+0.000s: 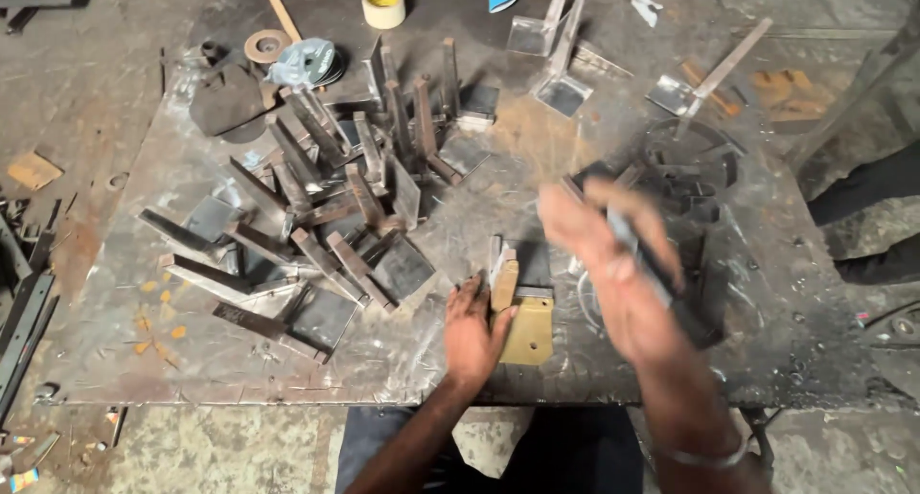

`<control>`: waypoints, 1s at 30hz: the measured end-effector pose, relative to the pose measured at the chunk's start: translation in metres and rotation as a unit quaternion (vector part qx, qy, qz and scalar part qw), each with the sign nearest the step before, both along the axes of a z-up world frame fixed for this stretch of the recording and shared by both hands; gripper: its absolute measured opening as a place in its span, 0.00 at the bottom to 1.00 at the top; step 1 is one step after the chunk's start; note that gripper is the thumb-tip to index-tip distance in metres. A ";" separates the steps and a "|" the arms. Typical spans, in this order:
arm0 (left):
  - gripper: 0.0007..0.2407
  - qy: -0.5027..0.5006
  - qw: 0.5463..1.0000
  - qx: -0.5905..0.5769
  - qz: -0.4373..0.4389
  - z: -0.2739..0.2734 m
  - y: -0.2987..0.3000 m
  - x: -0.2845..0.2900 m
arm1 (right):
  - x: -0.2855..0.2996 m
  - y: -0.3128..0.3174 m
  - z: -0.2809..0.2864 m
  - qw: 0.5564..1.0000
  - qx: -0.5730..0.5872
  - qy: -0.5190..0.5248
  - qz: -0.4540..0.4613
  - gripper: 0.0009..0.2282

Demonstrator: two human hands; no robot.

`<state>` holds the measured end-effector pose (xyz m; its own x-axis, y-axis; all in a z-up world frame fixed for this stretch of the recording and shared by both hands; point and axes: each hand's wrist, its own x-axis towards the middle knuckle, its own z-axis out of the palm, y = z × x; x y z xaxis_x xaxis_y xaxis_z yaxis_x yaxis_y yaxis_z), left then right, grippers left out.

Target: The person sits at a metal workbench and marks layout lines on flat metal pieces using a marker and a yellow template block. They align each metal piece against the template, trace along its edge with the marker, and set the marked piece aside before taking the next piece.

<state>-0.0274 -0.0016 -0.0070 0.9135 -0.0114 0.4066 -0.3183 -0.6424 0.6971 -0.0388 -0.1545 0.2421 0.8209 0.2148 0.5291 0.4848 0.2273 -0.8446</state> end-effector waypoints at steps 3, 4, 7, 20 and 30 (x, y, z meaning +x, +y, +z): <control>0.24 0.004 1.000 -0.010 -0.004 0.010 0.002 -0.004 | 0.025 0.024 0.089 0.998 0.005 -0.030 0.053 0.28; 0.24 0.003 1.000 -0.011 -0.006 0.010 0.000 -0.004 | 0.035 0.026 0.100 0.998 0.004 -0.030 0.051 0.28; 0.22 0.008 1.000 -0.011 -0.004 0.006 0.001 -0.010 | 0.054 0.033 0.113 0.996 -0.006 -0.056 0.067 0.30; 0.21 0.034 0.999 -0.023 -0.020 0.006 0.000 -0.009 | -0.015 -0.041 -0.195 0.898 -0.262 0.146 -0.321 0.19; 0.20 -0.001 0.999 0.033 0.014 0.006 -0.003 -0.006 | -0.027 -0.006 -0.235 0.873 -0.263 0.141 -0.385 0.18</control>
<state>-0.0334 -0.0046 -0.0012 0.9131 -0.0128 0.4076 -0.3012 -0.6951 0.6528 -0.0653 -0.1608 0.0069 0.9108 -0.3064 0.2767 0.0781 -0.5304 -0.8442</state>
